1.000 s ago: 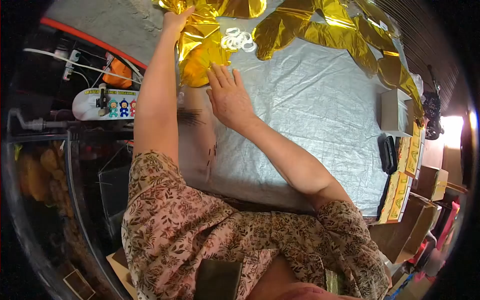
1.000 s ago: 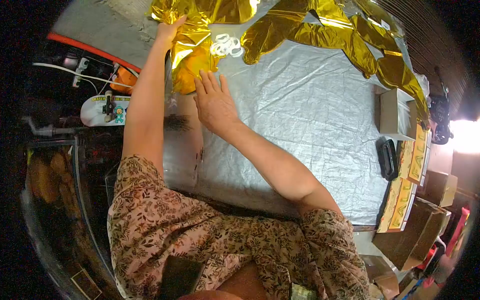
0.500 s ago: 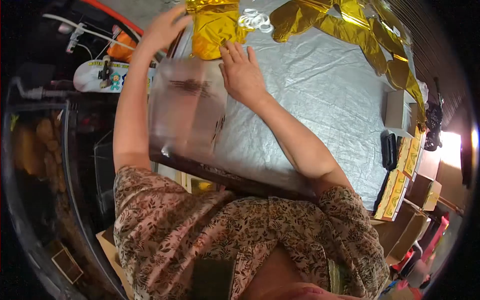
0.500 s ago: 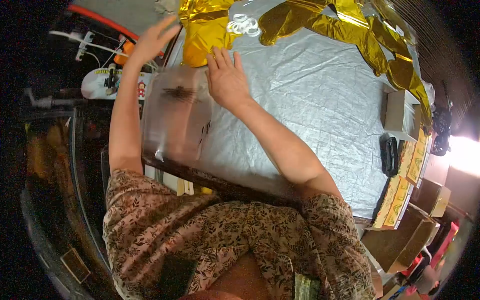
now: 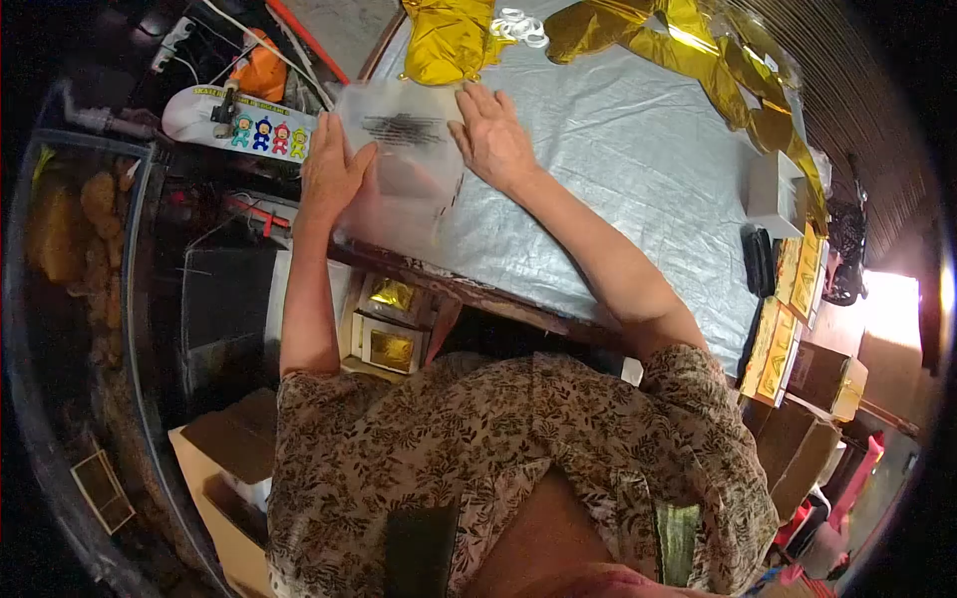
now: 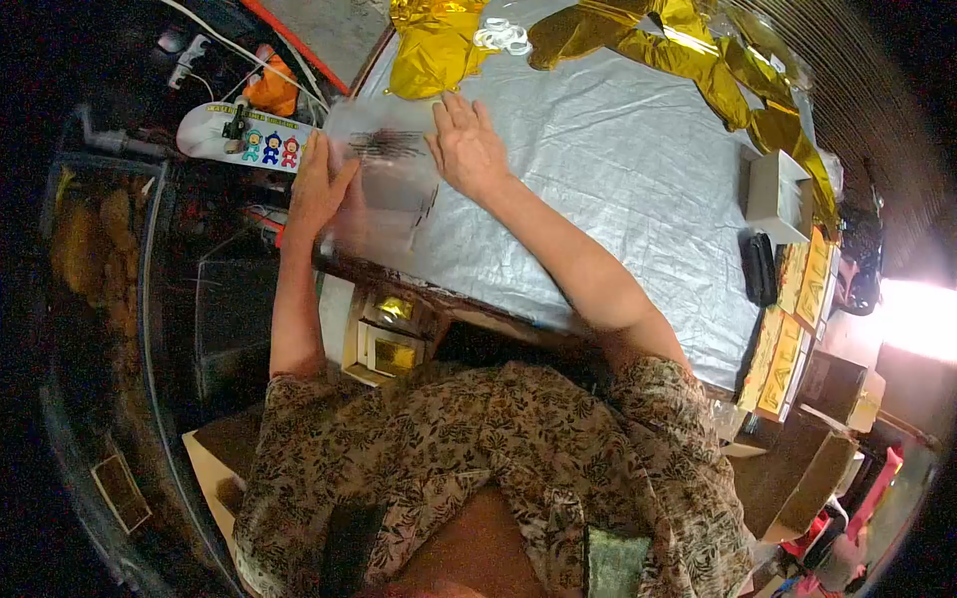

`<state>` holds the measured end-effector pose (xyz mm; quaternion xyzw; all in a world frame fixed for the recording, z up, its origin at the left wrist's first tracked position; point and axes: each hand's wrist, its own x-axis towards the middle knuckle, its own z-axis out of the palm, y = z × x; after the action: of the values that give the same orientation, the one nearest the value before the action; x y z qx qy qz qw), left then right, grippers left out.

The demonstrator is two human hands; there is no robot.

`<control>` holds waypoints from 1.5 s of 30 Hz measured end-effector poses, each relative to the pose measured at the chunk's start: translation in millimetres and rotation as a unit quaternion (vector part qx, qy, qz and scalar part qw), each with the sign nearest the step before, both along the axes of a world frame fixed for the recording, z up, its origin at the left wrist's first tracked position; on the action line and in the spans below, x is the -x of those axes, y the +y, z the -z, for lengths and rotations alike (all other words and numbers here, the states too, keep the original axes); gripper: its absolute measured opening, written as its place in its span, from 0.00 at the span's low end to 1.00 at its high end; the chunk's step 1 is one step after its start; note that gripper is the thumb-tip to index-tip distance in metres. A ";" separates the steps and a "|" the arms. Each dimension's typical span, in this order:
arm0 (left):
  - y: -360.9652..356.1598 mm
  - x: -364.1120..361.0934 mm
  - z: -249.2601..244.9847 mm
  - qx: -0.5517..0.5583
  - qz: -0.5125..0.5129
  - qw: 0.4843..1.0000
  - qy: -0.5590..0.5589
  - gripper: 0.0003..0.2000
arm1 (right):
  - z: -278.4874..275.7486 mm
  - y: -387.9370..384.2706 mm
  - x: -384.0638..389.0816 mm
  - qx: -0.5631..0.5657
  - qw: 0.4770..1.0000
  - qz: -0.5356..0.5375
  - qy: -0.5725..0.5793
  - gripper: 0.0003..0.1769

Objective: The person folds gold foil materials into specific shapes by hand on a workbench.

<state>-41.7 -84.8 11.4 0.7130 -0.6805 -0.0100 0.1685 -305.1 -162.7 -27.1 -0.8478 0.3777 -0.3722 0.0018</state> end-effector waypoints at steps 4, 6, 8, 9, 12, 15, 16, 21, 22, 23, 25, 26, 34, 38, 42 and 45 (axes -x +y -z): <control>16.7 -11.1 4.3 0.017 0.030 0.998 0.046 0.37 | 2.6 17.4 2.3 -0.048 0.999 -0.006 -0.019 0.25; 21.0 -17.9 14.4 0.055 0.070 0.994 0.058 0.36 | 6.7 14.3 0.7 0.010 0.999 0.025 -0.024 0.27; 20.2 -17.0 14.1 0.078 0.065 0.993 0.052 0.35 | 6.0 -0.6 -2.7 0.003 0.999 0.043 -0.021 0.27; 19.5 -15.5 13.8 0.100 0.062 0.992 0.047 0.34 | 6.6 -4.8 -3.6 -0.004 0.998 0.064 -0.016 0.27; -5.7 -15.6 1.7 0.123 0.093 0.988 -0.014 0.30 | 7.8 -6.6 -6.9 0.000 0.998 0.055 0.001 0.25; -60.1 -21.4 9.8 0.159 0.140 0.974 -0.080 0.25 | 14.2 -9.4 -5.6 0.017 0.999 0.031 -0.008 0.23; -69.9 -23.1 10.2 0.166 0.164 0.966 -0.114 0.24 | 13.4 -7.7 -3.3 0.008 1.000 0.015 -0.023 0.21; -73.4 -8.7 -16.2 -0.006 0.129 0.992 0.001 0.20 | 14.6 -8.1 -1.6 0.019 0.998 -0.011 -0.065 0.20; -70.6 -7.9 -14.9 -0.002 0.137 0.990 0.014 0.19 | 13.7 -4.1 -0.1 0.012 0.998 -0.009 -0.056 0.19; -68.7 -9.7 -11.2 -0.003 0.138 0.990 0.016 0.19 | 12.4 -0.6 1.7 0.006 0.999 -0.007 -0.048 0.19; -64.1 -16.1 -0.2 0.016 0.161 0.987 -0.006 0.18 | 2.3 14.2 3.4 -0.027 0.999 -0.005 -0.044 0.20; -62.2 -16.0 3.4 0.016 0.160 0.987 -0.004 0.18 | -3.9 22.3 1.9 -0.059 0.997 -0.005 -0.041 0.20; -70.5 -31.0 33.7 0.167 0.152 0.970 -0.092 0.22 | -0.1 22.2 -3.4 -0.064 0.990 0.020 -0.122 0.20; -56.1 -11.7 24.2 0.196 0.150 0.965 -0.094 0.21 | -0.7 20.0 -5.6 -0.088 0.990 -0.014 -0.112 0.19; -48.2 -4.5 23.7 0.137 0.144 0.979 -0.038 0.20 | 6.3 27.1 -16.9 -0.085 0.985 -0.036 -0.145 0.18; -50.8 -6.8 24.9 0.141 0.130 0.979 -0.069 0.20 | 8.4 22.4 -13.7 -0.070 0.980 -0.036 -0.185 0.18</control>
<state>-35.0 -135.7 -13.5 0.5869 -0.7716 0.1136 0.2173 -291.4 -140.3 -35.5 -0.7754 0.3651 -0.4946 0.1443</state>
